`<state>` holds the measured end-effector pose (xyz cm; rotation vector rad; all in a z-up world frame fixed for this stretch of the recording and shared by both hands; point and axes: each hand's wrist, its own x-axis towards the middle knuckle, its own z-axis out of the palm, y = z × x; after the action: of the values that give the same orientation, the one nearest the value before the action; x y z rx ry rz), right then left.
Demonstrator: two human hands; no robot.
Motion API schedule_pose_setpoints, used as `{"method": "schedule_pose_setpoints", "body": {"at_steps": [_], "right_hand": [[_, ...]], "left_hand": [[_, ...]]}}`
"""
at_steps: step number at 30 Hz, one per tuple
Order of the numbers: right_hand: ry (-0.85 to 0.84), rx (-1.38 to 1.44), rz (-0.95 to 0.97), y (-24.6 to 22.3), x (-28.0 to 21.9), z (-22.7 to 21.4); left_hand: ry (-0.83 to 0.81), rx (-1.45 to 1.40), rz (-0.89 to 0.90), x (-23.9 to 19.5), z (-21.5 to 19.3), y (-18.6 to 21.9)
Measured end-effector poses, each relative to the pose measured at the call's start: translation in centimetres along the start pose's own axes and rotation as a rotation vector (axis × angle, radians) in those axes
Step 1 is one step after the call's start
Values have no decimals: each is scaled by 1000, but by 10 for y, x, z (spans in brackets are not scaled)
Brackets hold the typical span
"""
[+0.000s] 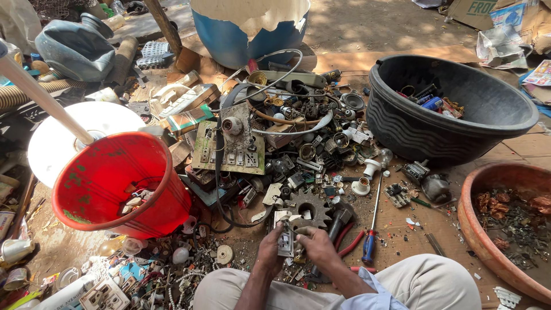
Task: The person sits on the ground and uses a hammer to break apart a white plastic electronic component. They repeatedly strike the object to separate its parts, then use pliers to pull out a small metal piece from the debris.
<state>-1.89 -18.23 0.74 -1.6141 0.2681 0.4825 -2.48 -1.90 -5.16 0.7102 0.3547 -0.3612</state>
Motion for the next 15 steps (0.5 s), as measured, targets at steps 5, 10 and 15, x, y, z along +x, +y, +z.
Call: {"method": "schedule_pose_setpoints", "body": {"at_steps": [5, 10, 15], "right_hand": [[-95, -66, 16, -14, 7, -23], [-220, -641, -368, -5, 11, -24], [-91, -413, -351, 32, 35, -22]], "left_hand": [[51, 547, 233, -10, 9, 25], [291, 1095, 556, -10, -7, 37], [294, 215, 410, 17, -51, 52]]}}
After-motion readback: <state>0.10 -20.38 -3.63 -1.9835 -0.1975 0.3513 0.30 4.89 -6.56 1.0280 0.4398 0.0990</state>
